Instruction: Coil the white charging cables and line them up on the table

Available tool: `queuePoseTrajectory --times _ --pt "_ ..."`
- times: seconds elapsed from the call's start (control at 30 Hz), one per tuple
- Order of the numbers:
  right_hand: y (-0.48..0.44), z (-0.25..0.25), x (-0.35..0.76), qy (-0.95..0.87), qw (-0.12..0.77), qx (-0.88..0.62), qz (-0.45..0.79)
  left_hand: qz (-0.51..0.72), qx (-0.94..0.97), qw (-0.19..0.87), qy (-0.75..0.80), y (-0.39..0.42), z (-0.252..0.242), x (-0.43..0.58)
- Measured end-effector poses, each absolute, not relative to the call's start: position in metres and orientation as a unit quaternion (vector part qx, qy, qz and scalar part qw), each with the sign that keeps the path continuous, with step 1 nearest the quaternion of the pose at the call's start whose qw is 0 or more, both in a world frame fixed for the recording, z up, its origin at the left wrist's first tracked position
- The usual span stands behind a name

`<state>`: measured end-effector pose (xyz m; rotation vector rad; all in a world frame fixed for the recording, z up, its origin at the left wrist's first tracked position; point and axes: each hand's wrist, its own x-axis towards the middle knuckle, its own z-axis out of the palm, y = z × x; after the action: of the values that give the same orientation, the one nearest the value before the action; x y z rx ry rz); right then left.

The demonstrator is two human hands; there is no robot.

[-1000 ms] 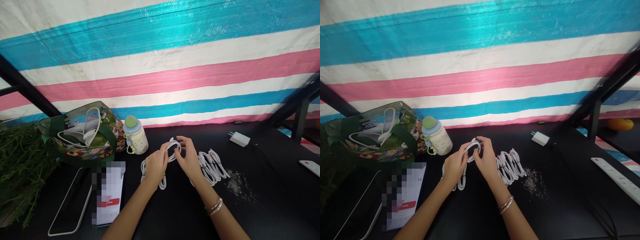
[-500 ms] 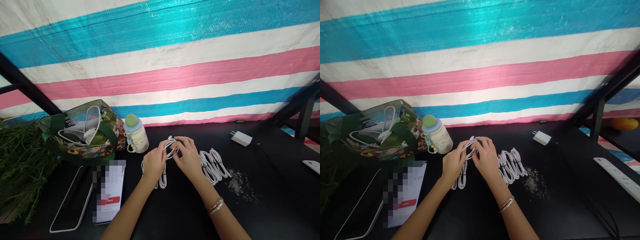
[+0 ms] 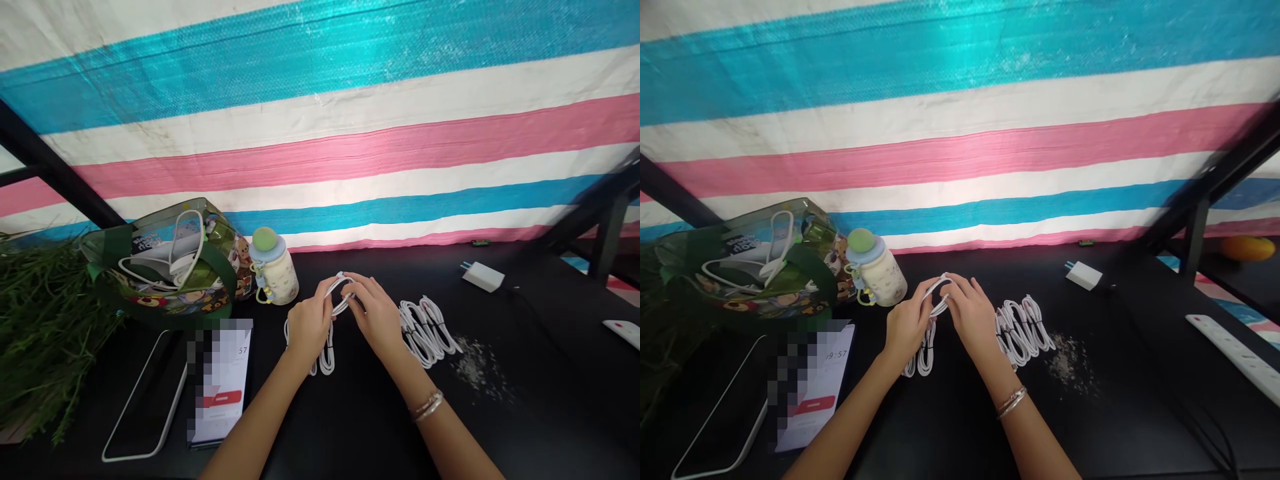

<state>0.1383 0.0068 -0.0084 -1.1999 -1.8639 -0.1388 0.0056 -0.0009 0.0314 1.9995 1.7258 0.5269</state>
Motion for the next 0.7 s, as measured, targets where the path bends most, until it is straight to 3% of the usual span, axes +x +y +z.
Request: queuePoseTrajectory --times 0.27,0.47,0.7 --pt "0.0052 -0.0054 0.1384 -0.742 0.475 -0.471 -0.033 0.211 0.690 0.286 0.631 0.0022 0.0299 0.0049" --pt "0.0042 -0.0007 0.1376 -0.758 0.487 -0.423 -0.092 0.179 0.703 0.275 0.631 0.0027 0.0293 0.0045" --pt "0.0046 -0.0069 0.1369 -0.751 0.476 -0.450 -0.075 0.181 0.709 0.272 0.624 0.0005 0.0321 0.0061"
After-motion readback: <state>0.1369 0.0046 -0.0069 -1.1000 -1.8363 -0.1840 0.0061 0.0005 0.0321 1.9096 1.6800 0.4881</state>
